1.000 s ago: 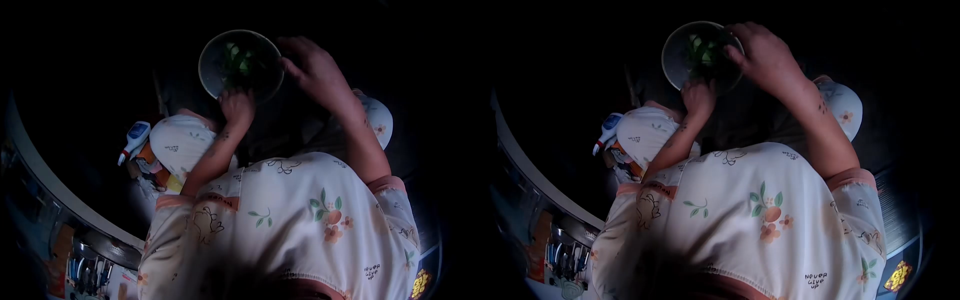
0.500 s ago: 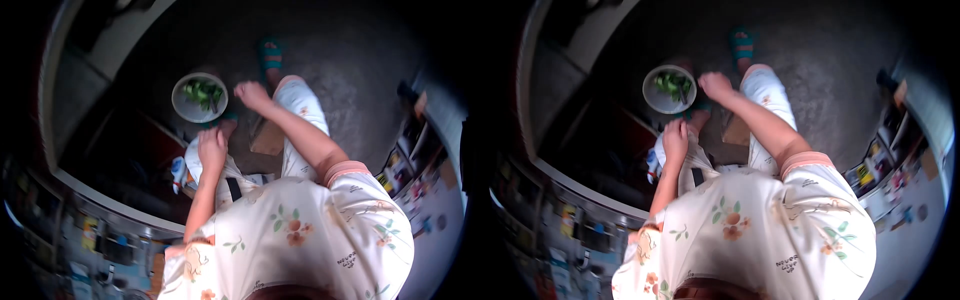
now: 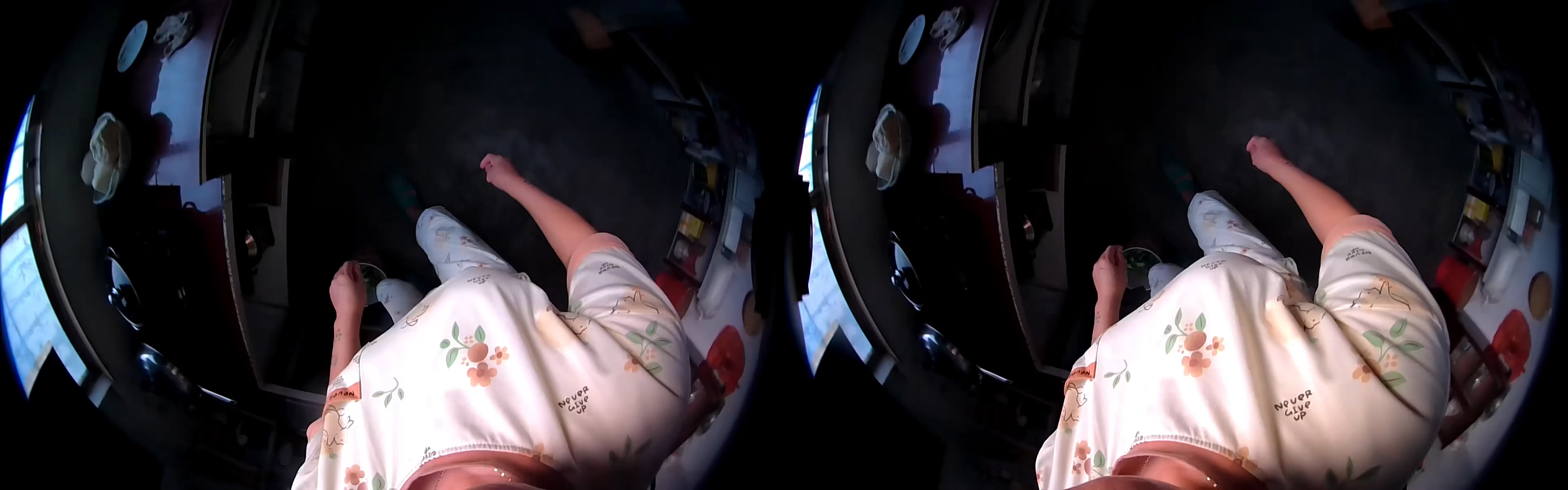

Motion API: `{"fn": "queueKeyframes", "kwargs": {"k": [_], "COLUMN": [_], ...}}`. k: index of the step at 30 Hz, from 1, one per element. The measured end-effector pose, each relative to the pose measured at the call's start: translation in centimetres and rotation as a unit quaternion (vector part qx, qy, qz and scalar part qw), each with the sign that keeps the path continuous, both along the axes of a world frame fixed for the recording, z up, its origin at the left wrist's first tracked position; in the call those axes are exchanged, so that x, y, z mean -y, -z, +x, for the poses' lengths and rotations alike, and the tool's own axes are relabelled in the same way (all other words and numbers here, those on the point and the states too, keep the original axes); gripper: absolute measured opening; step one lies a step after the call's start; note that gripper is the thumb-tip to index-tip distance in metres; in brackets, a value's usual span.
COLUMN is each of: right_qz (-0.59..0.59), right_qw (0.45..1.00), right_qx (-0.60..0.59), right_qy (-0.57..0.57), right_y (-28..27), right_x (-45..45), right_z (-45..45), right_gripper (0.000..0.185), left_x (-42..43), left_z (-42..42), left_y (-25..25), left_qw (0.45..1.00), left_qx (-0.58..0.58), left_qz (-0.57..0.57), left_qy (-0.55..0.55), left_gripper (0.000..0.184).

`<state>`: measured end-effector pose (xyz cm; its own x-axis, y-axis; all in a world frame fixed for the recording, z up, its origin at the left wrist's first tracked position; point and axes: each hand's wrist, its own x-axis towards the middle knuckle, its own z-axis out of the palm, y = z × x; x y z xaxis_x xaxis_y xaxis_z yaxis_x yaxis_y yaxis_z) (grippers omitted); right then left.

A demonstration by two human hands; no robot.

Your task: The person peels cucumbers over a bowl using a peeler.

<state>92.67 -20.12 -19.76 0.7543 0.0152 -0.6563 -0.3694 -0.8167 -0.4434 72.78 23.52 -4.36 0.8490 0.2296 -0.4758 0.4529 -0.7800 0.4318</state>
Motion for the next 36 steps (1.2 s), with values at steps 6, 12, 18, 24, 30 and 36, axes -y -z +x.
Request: {"fn": "queueKeyframes", "kwargs": {"k": [6, 12, 18, 24, 30, 36], "right_qz": [0.043, 0.107, 0.094, 0.103, -0.155, 0.017], "right_qw": [0.932, 0.894, 0.913, 0.923, 0.975, 0.787], "right_qx": [-0.135, -0.066, 0.086, 0.073, 0.157, -0.183], "right_qy": [0.333, 0.431, 0.387, 0.364, -0.004, 0.589], "right_y": [-4.9, -8.9, -13.8, -13.9, -3.0, -2.1], "right_x": [15.2, 24.3, 32.3, 42.1, 57.1, 66.9], "right_z": [-2.5, -4.2, 7.7, 12.0, -1.4, -11.0], "right_gripper": [0.017, 0.017, 0.031, 0.03, 0.004, 0.017], "left_x": [2.4, -0.7, 8.1, 25.0, 52.0, 82.6], "left_z": [14.4, 17.8, 28.4, 46.6, 67.9, 75.2], "left_y": [-3.1, 5.1, 7.6, 8.6, 6.2, -0.5], "left_qw": [0.991, 0.883, 0.867, 0.835, 0.679, 0.854], "left_qx": [0.053, 0.007, -0.27, -0.241, -0.043, 0.107], "left_qz": [-0.039, 0.087, 0.083, 0.101, 0.158, -0.135], "left_qy": [0.114, 0.462, 0.41, 0.485, 0.715, 0.491], "left_gripper": [0.01, 0.018, 0.017, 0.016, 0.015, 0.024]}}
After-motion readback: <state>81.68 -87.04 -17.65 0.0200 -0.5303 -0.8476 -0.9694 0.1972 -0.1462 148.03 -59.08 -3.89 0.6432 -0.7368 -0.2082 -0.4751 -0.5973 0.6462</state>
